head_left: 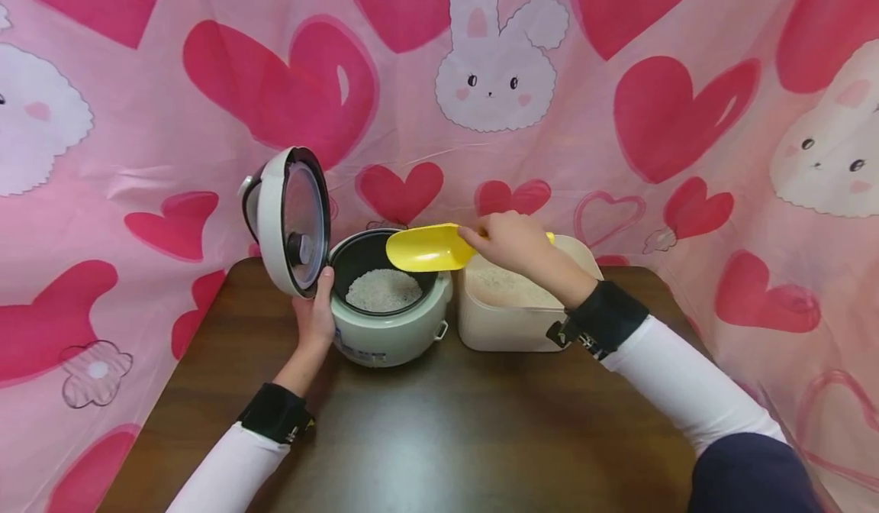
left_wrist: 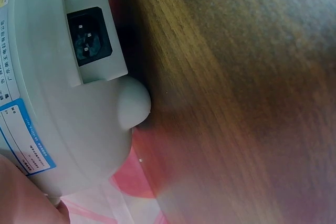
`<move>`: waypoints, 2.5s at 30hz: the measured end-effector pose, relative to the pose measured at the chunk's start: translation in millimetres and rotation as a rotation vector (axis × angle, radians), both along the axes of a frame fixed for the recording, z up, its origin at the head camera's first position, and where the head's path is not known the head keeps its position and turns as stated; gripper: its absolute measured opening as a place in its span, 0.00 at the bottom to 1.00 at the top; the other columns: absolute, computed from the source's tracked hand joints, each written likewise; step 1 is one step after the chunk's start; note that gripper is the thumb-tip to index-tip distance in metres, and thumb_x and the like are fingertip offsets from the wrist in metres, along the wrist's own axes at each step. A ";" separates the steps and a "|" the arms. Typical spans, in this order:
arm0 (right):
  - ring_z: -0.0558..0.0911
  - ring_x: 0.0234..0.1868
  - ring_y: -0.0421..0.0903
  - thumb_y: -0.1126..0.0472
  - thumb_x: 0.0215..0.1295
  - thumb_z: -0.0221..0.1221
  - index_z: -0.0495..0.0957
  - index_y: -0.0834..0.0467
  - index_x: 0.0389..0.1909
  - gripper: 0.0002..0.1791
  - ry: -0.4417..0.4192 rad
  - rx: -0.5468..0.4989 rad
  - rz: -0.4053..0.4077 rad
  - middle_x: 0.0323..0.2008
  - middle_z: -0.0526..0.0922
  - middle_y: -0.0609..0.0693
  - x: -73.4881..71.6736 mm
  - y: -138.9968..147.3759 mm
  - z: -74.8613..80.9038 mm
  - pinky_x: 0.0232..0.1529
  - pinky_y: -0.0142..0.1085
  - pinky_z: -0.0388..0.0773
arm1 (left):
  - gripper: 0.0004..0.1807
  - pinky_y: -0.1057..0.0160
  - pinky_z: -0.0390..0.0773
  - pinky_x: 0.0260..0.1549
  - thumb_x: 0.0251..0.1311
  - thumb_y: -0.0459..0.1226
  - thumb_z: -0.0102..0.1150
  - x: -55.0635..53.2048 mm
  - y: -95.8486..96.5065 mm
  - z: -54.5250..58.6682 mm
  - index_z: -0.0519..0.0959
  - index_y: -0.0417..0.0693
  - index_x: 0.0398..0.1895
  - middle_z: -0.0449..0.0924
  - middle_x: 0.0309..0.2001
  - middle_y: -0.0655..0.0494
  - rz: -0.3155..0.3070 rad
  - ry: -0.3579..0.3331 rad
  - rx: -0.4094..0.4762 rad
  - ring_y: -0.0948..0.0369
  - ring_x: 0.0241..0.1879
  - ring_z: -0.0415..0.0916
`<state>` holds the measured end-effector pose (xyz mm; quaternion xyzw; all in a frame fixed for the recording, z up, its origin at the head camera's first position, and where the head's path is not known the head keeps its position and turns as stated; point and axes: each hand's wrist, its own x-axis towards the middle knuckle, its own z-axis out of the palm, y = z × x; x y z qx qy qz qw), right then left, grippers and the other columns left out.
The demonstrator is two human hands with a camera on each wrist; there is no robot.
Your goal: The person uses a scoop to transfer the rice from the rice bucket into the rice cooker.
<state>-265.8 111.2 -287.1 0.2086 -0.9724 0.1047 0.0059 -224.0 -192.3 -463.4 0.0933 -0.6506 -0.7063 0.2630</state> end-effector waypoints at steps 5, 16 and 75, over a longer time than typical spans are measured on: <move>0.74 0.22 0.49 0.41 0.80 0.49 0.84 0.58 0.36 0.27 -0.121 -0.106 -0.036 0.20 0.76 0.50 -3.5 45.3 -8.5 0.24 0.37 0.68 | 0.32 0.57 0.58 0.74 0.74 0.43 0.55 -1.8 -0.3 -0.9 0.65 0.39 0.76 0.70 0.73 0.43 -0.011 0.001 -0.005 0.54 0.70 0.65; 0.72 0.23 0.51 0.39 0.82 0.41 0.77 0.58 0.27 0.32 -0.160 -0.001 -0.211 0.21 0.77 0.52 10.5 128.9 -25.7 0.23 0.37 0.67 | 0.32 0.57 0.58 0.74 0.73 0.43 0.55 3.5 -1.2 0.2 0.64 0.40 0.76 0.69 0.73 0.43 -0.014 -0.031 0.029 0.53 0.70 0.65; 0.73 0.25 0.52 0.44 0.76 0.56 0.79 0.58 0.24 0.25 -0.119 0.094 -0.345 0.19 0.73 0.52 -0.4 114.7 -73.9 0.29 0.42 0.76 | 0.32 0.64 0.61 0.70 0.72 0.43 0.56 -1.2 0.4 -3.7 0.67 0.40 0.75 0.71 0.72 0.44 0.017 -0.005 0.030 0.59 0.67 0.67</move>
